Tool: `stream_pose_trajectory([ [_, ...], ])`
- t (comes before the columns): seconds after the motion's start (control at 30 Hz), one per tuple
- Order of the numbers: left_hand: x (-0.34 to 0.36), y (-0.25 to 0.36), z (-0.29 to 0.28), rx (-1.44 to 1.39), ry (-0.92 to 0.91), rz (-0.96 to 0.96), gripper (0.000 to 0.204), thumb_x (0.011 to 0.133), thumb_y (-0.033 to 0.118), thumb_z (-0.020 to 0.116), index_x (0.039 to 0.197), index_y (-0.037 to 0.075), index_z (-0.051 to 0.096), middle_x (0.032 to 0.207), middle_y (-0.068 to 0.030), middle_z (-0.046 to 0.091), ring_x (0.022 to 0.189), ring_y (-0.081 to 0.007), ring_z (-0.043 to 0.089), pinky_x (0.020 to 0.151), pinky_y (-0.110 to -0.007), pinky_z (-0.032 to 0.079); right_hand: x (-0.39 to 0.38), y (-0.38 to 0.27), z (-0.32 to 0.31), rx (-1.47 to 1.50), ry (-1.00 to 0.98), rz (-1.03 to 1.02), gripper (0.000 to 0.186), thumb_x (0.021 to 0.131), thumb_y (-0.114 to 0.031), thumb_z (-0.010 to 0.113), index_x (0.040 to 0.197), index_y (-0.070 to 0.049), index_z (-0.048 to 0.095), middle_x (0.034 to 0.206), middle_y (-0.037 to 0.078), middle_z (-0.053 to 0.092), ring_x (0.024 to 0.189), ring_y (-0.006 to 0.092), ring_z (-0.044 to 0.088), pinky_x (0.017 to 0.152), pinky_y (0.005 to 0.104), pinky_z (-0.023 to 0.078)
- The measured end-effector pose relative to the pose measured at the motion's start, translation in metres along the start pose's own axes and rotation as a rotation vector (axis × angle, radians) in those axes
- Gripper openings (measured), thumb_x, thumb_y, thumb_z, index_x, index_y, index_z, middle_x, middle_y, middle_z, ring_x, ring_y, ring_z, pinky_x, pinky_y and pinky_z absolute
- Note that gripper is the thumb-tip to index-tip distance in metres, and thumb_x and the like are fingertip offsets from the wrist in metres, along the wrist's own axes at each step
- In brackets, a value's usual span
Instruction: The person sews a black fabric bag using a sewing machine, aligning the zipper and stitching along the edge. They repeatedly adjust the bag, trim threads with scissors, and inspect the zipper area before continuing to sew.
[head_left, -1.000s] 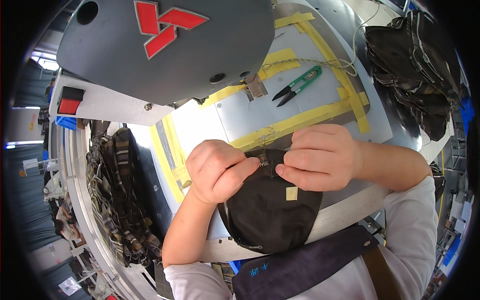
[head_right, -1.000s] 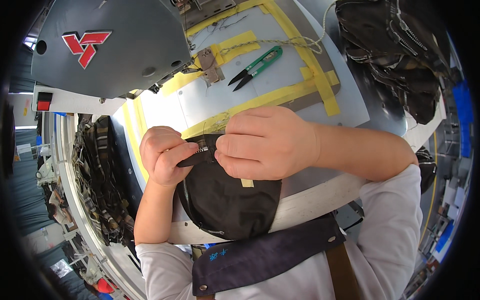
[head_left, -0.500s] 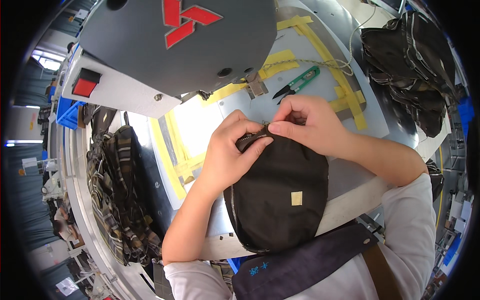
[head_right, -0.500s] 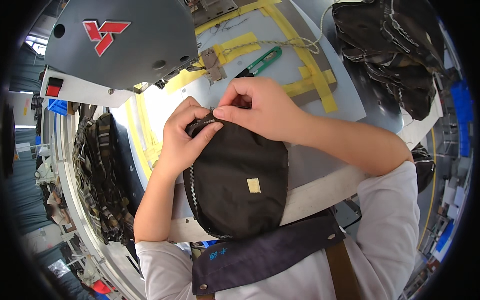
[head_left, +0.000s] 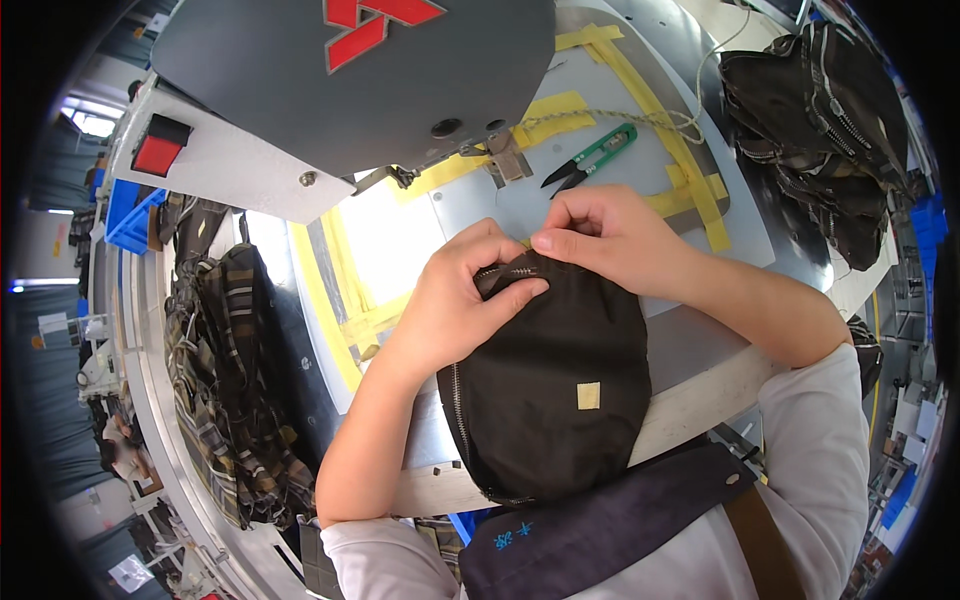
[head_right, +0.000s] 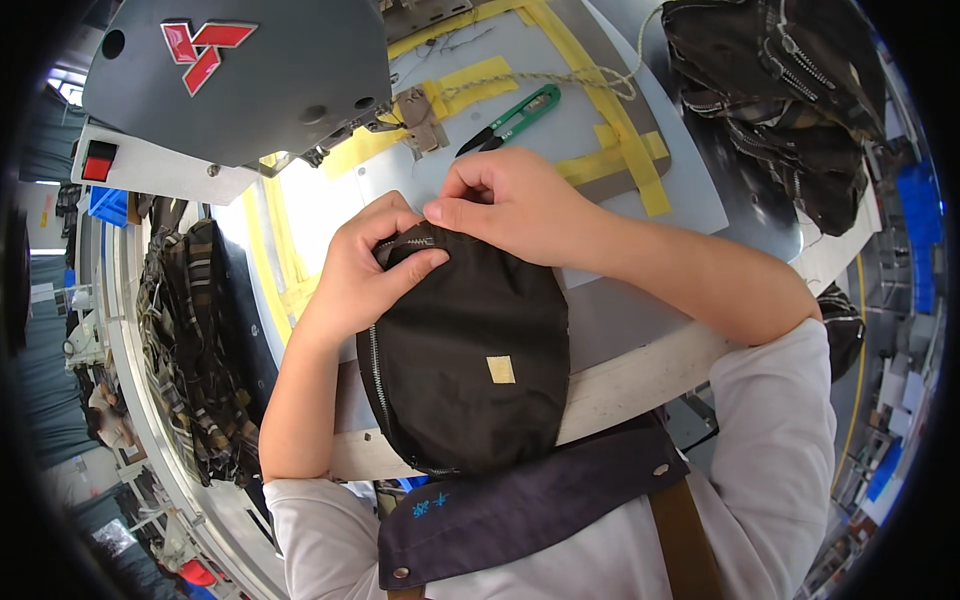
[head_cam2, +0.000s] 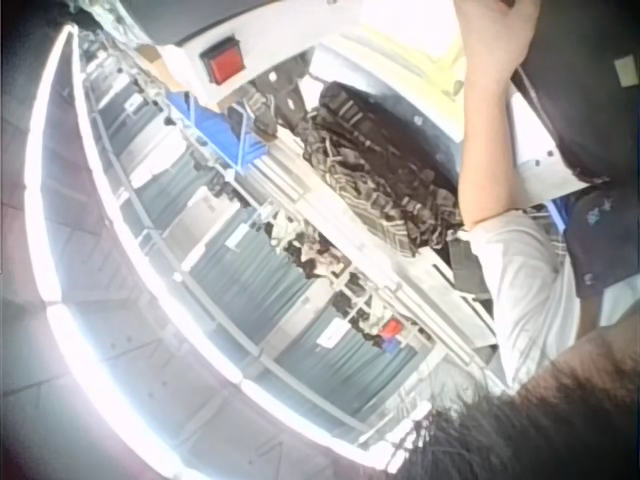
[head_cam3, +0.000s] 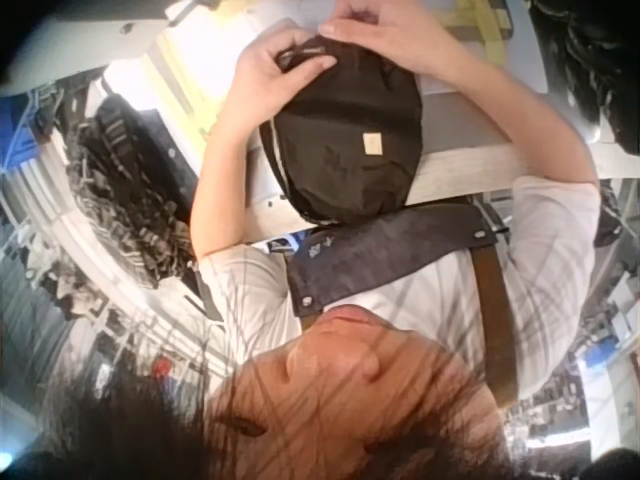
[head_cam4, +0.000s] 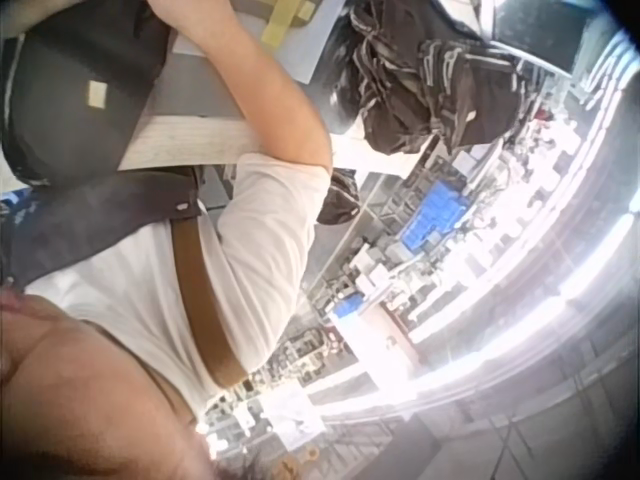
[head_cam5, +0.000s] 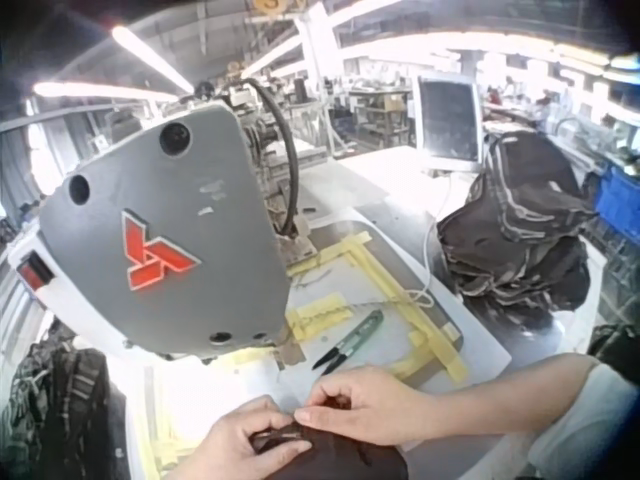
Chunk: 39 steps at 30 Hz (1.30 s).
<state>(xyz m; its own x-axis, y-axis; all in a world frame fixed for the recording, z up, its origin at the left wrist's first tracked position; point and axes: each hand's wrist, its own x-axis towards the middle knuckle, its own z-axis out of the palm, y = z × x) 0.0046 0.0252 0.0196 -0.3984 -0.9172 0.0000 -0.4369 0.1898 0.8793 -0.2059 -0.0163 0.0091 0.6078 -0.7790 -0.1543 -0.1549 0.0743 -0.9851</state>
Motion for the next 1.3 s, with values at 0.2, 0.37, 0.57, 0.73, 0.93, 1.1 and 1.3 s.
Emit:
stream_pose_trajectory([
  [0.2,0.000,-0.001,0.001,-0.007,-0.017,0.021,0.017,0.080,0.008,0.073,0.090,0.000,0.061,0.081,-0.0056,0.052,0.071,-0.0170,0.050,0.066,-0.029,0.041,0.001,0.000,-0.001,-0.014,0.000,0.041,0.023,0.093,-0.022,0.065,0.083,-0.003,0.061,0.076,-0.003,0.058,0.071,0.0026,0.050,0.062,0.0209,0.041],
  [0.37,0.000,-0.004,-0.001,-0.069,-0.036,0.042,0.015,0.083,0.010,0.069,0.090,0.000,0.060,0.080,-0.0049,0.050,0.072,-0.0161,0.049,0.067,-0.028,0.040,0.002,-0.002,-0.001,0.005,-0.017,0.053,0.024,0.094,-0.023,0.065,0.082,-0.003,0.060,0.076,-0.004,0.058,0.071,0.0023,0.049,0.062,0.0209,0.040],
  [0.57,0.000,-0.007,-0.005,-0.123,-0.073,0.061,0.015,0.086,0.012,0.068,0.092,0.000,0.061,0.080,-0.0045,0.050,0.074,-0.0156,0.048,0.069,-0.027,0.039,-0.001,-0.003,-0.002,0.068,-0.053,0.048,0.025,0.095,-0.025,0.063,0.081,-0.004,0.061,0.075,-0.005,0.056,0.070,0.0016,0.047,0.061,0.0205,0.038],
  [0.73,0.000,-0.011,-0.005,-0.142,-0.088,0.096,0.016,0.086,0.012,0.068,0.095,0.000,0.062,0.081,-0.0044,0.050,0.074,-0.0157,0.048,0.069,-0.027,0.039,-0.003,-0.007,-0.001,0.100,-0.073,0.075,0.026,0.095,-0.025,0.063,0.081,-0.004,0.061,0.074,-0.006,0.055,0.069,0.0013,0.046,0.060,0.0203,0.037],
  [0.93,0.000,-0.010,-0.006,-0.141,-0.102,0.082,0.015,0.085,0.010,0.067,0.095,0.000,0.061,0.081,-0.0050,0.050,0.075,-0.0158,0.048,0.069,-0.027,0.039,-0.003,-0.006,-0.001,0.098,-0.062,0.081,0.026,0.095,-0.025,0.063,0.080,-0.004,0.061,0.073,-0.007,0.054,0.068,0.0011,0.045,0.060,0.0201,0.036],
  [1.1,0.001,-0.003,-0.009,-0.134,-0.096,0.023,0.013,0.083,0.009,0.065,0.092,0.000,0.062,0.080,-0.0050,0.051,0.073,-0.0153,0.050,0.068,-0.028,0.040,-0.001,-0.003,-0.001,0.052,-0.016,0.071,0.028,0.094,-0.028,0.064,0.084,-0.001,0.064,0.069,-0.006,0.053,0.063,0.0032,0.043,0.054,0.0239,0.035],
  [1.3,0.001,-0.005,-0.008,-0.120,-0.062,-0.002,0.013,0.082,0.011,0.066,0.086,0.000,0.062,0.075,-0.0045,0.051,0.069,-0.0145,0.049,0.064,-0.027,0.040,-0.006,-0.001,0.005,0.028,-0.012,-0.047,0.025,0.092,-0.025,0.065,0.084,-0.001,0.065,0.068,-0.003,0.056,0.063,0.0050,0.045,0.055,0.0248,0.037],
])
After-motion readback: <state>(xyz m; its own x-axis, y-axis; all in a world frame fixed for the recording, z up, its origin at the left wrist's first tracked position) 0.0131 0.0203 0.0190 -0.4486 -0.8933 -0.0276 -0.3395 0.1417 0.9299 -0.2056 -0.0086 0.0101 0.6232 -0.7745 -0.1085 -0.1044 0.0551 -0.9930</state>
